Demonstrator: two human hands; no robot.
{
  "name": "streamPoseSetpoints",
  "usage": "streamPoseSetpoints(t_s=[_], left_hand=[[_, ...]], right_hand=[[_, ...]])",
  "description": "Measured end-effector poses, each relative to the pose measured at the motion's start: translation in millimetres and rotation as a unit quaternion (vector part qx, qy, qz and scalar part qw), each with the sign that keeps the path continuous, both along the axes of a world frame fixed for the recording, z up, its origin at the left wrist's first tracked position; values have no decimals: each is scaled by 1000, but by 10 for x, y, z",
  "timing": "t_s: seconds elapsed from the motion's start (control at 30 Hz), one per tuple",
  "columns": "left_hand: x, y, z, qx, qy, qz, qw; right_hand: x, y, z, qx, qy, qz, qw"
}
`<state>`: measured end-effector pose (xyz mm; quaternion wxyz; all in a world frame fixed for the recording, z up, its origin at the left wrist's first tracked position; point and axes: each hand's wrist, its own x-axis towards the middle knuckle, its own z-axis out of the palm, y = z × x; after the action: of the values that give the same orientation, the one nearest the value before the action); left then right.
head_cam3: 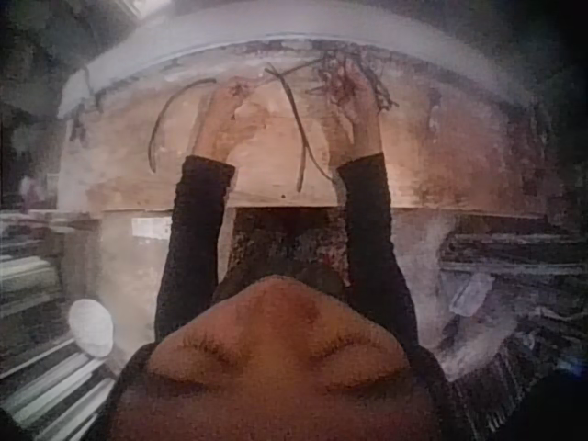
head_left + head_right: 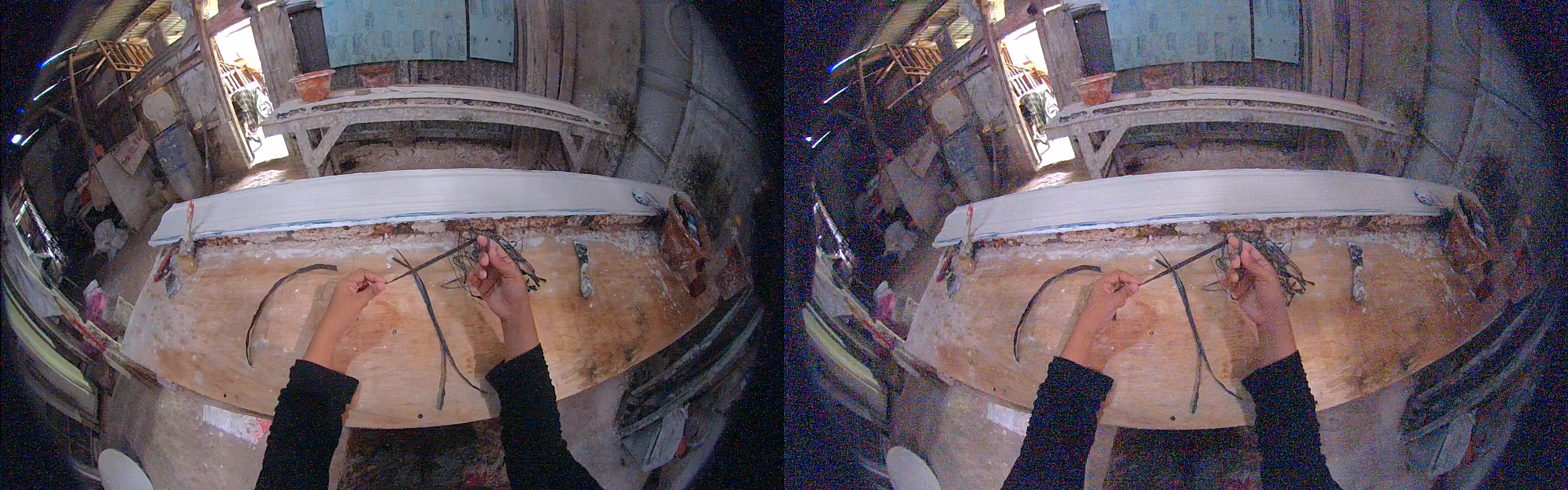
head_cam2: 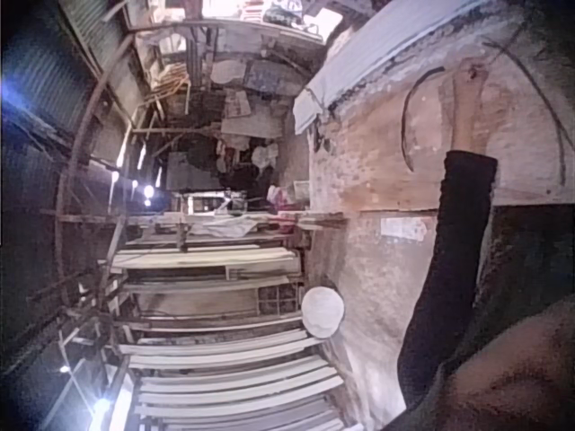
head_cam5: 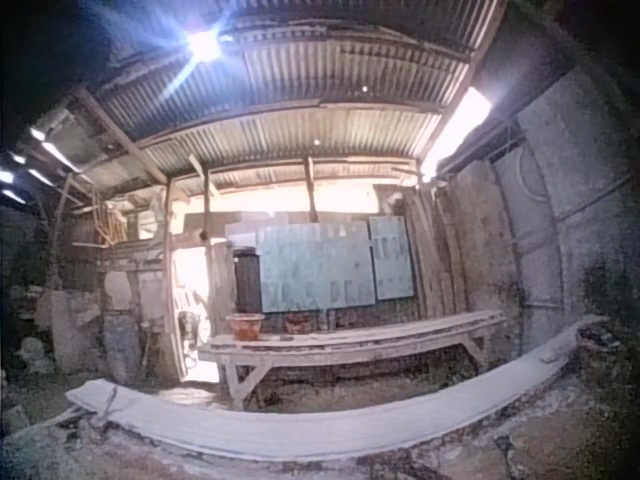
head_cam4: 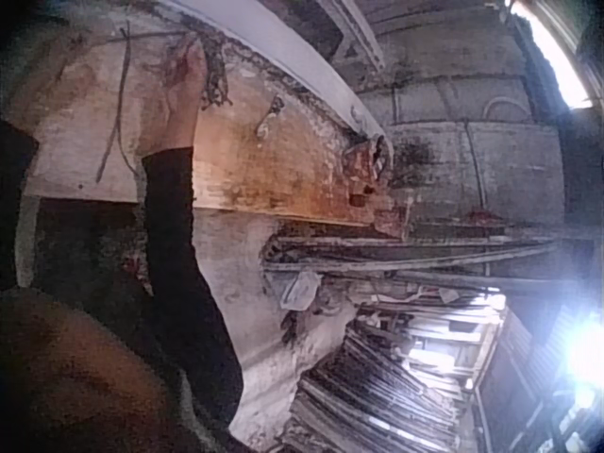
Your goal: The person repeatedly picks up thin dark strips and a thin wire, then intertwines them by hand on a wooden workbench. The person continues this repetitive weaving process, occasionally adjusting the position of the strips and wire.
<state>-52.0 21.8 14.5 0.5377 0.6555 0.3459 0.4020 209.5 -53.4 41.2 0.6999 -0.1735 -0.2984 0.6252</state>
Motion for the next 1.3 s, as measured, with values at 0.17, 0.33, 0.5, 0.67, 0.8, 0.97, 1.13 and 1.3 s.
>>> streamPoseSetpoints(t_s=[0.17, 0.33, 0.5, 0.67, 0.8, 0.97, 1.13, 1.3], left_hand=[[7, 67, -130, 36, -21, 8, 999], [20, 135, -298, 63, 48, 22, 997], [18, 134, -413, 99, 117, 40, 987], [43, 48, -316, 94, 165, 57, 980], [103, 46, -320, 24, 55, 36, 998], [236, -159, -189, -210, -102, 16, 972], [294, -252, -138, -211, -96, -7, 973], [325, -278, -185, -207, -121, -7, 971]], right_hand=[[30, 21, -11, 13, 3, -50, 999], [74, 19, -26, 40, 37, -80, 995], [118, 47, -57, 45, 45, -92, 994], [23, 33, -49, 21, 17, -116, 993], [-184, 71, -131, -33, -90, -106, 990], [-619, 38, -182, -137, -196, -25, 971], [-739, 32, -362, -114, -271, -1, 956], [-795, -23, -331, -155, -285, -14, 946]])
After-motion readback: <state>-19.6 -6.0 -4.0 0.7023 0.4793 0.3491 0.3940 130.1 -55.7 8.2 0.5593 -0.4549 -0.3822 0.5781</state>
